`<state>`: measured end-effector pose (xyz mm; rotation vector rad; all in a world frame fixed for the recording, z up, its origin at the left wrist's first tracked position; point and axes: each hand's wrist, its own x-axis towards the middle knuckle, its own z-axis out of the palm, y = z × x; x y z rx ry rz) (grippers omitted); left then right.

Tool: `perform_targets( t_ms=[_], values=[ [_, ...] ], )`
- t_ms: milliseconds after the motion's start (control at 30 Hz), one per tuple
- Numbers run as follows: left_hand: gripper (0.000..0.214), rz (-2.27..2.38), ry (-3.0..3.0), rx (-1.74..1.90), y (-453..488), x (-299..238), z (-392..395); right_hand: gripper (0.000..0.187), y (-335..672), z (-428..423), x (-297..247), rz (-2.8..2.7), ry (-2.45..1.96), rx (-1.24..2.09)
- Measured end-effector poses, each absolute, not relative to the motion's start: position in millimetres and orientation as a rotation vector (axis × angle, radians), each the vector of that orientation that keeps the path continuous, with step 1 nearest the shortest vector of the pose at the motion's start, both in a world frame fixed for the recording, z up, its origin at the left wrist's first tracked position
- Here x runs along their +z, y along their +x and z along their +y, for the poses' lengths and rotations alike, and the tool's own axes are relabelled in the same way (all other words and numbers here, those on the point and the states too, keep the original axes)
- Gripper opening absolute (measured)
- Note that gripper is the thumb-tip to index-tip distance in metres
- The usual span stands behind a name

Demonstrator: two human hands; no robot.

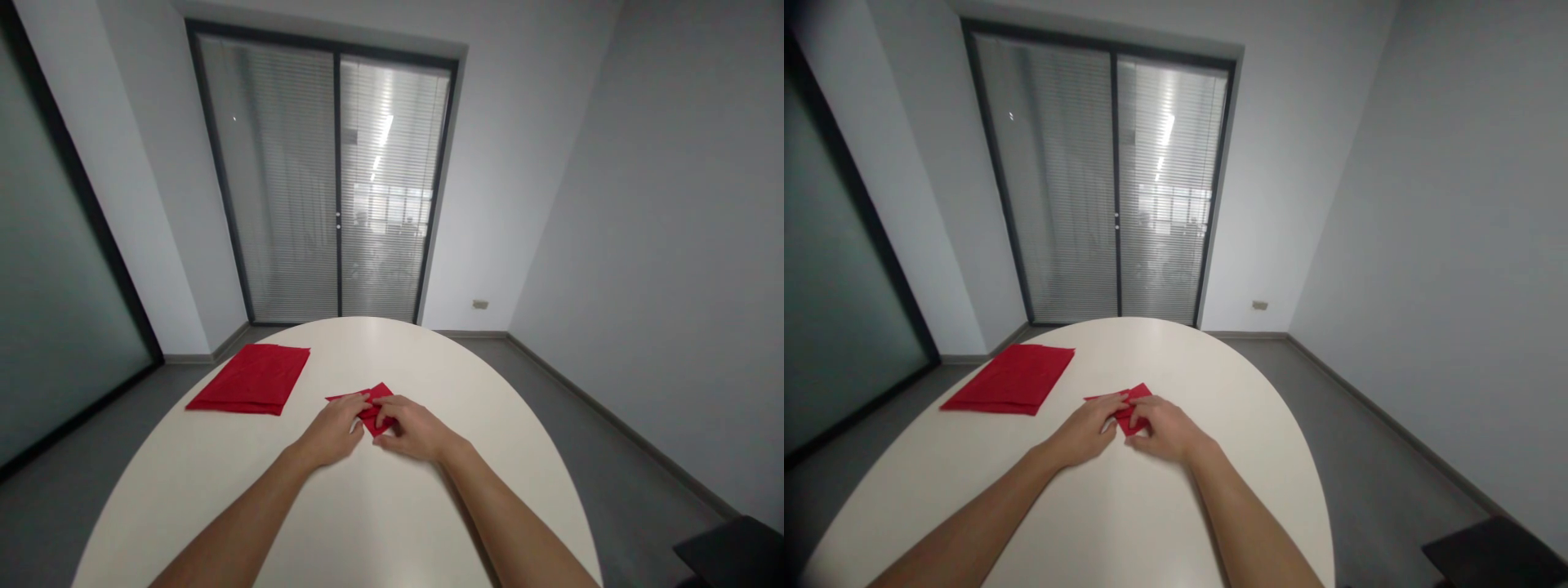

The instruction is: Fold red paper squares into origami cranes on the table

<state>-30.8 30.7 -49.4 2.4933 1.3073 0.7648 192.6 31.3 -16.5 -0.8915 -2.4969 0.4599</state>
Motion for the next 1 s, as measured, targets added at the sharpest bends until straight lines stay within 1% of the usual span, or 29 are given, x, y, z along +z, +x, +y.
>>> perform_targets(
  t_ms=[67,100,233,367,500,600,700,900,1000],
  values=[
    [0.048,1.302,2.497,0.779,-31,-49,30,0.007,192,31,-15,-2.480,-0.884,0.486],
    [0.047,1.296,2.500,0.787,-31,-49,30,0.007,191,30,-15,-2.472,-0.876,0.500],
    [0.045,1.248,2.519,0.798,-32,-46,28,0.014,191,31,-16,-2.418,-0.856,0.538],
    [0.047,1.256,2.507,0.785,-33,-47,28,0.017,191,32,-16,-2.384,-0.879,0.582],
    [0.047,1.246,2.514,0.783,-34,-49,30,0.008,191,31,-17,-2.376,-0.887,0.588],
    [0.048,1.261,2.506,0.772,-35,-50,30,0.016,191,30,-16,-2.408,-0.890,0.590],
    [0.049,1.276,2.495,0.765,-35,-50,30,0.009,191,29,-14,-2.427,-0.868,0.585],
    [0.047,1.255,2.508,0.806,-34,-45,27,0.023,187,30,-14,-2.329,-0.900,0.607],
    [0.040,1.314,2.497,0.828,-32,-40,26,0.026,186,28,-13,-2.225,-0.950,0.686]
  ],
)
